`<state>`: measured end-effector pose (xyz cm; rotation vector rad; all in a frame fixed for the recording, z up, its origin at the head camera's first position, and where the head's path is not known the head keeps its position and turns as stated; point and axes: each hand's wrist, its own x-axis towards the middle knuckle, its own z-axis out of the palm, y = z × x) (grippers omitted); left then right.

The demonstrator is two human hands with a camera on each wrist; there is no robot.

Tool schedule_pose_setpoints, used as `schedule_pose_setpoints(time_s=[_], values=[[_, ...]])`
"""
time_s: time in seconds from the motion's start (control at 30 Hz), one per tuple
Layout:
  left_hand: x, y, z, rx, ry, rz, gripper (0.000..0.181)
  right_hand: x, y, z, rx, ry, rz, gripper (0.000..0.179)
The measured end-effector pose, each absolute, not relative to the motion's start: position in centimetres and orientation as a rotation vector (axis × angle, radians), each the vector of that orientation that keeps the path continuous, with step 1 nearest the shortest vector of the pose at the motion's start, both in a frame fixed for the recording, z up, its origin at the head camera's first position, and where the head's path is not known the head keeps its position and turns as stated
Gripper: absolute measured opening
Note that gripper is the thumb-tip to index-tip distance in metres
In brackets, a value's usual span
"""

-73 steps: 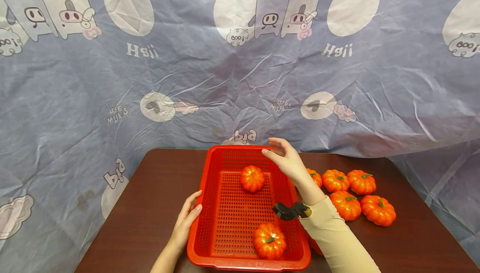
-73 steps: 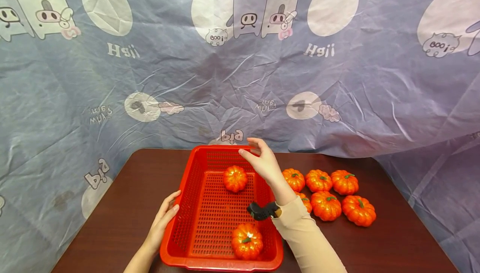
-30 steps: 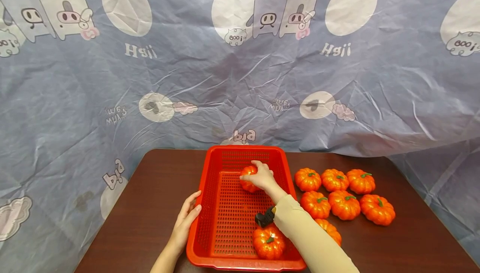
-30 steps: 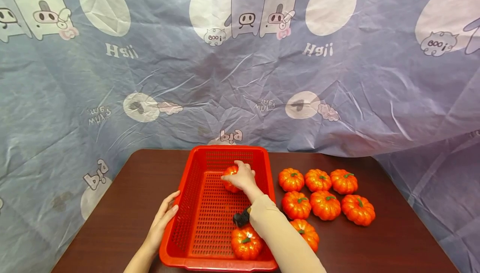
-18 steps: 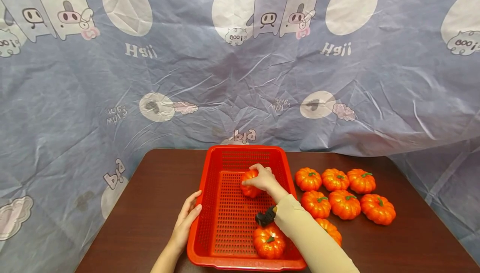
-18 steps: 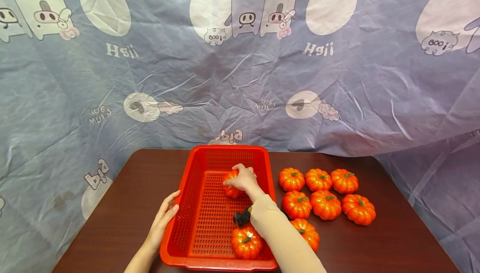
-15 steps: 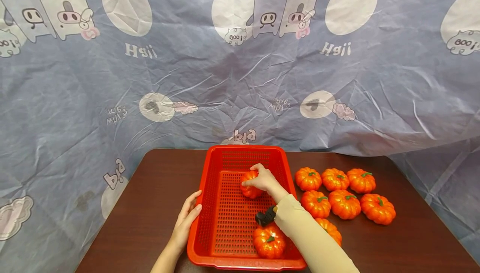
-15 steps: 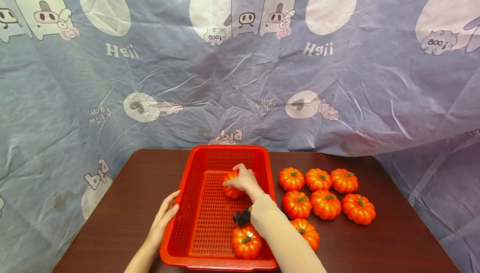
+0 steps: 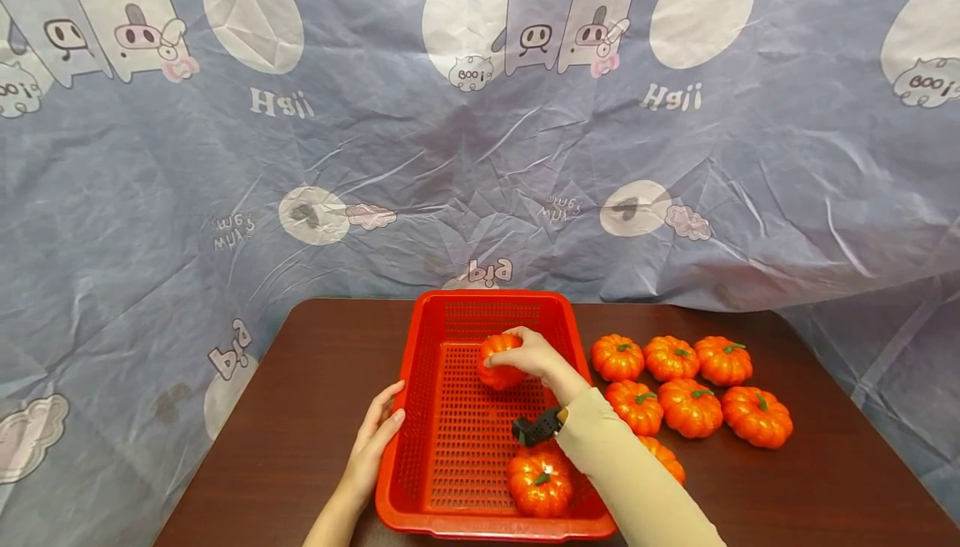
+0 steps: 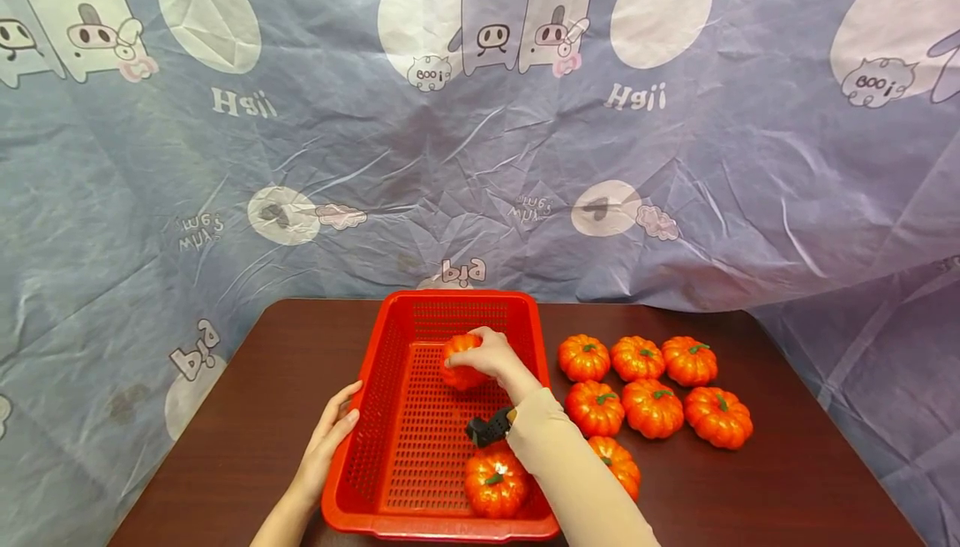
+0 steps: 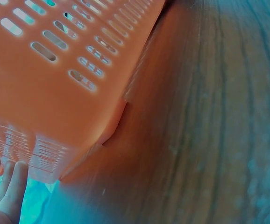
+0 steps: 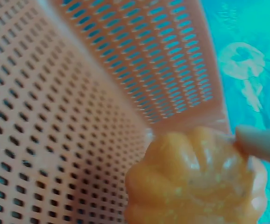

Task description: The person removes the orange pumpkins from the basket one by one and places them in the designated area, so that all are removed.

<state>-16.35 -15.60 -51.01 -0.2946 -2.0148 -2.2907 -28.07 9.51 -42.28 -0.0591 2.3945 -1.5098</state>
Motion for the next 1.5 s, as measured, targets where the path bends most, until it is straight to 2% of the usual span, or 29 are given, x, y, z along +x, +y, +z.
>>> schedule_pose_setpoints(time_s=[0.47,0.8,1.13,1.5], values=[[-16.4,-15.6,-51.1,-0.295,-2.018,-2.281,0.043,-26.7,11.8,-39.2,-0.175,2.232,-1.744,0.058],[-16.4,-15.6,-51.0,-0.302,-2.017,-2.297,0.043,-24.7,15.5,-37.1,-0.321,2.267,-1.85,0.062],[-16.3,-15.7,-50.9,-0.326,-2.021,-2.31,0.043,-21.7,19.5,-35.5,-0.3,2.435,-1.825,0.081],[-16.3,-15.6,-51.0,-0.318,-2.012,-2.314,0.043,-18.8,23.4,-36.7,-0.239,2.709,-1.685,0.083]])
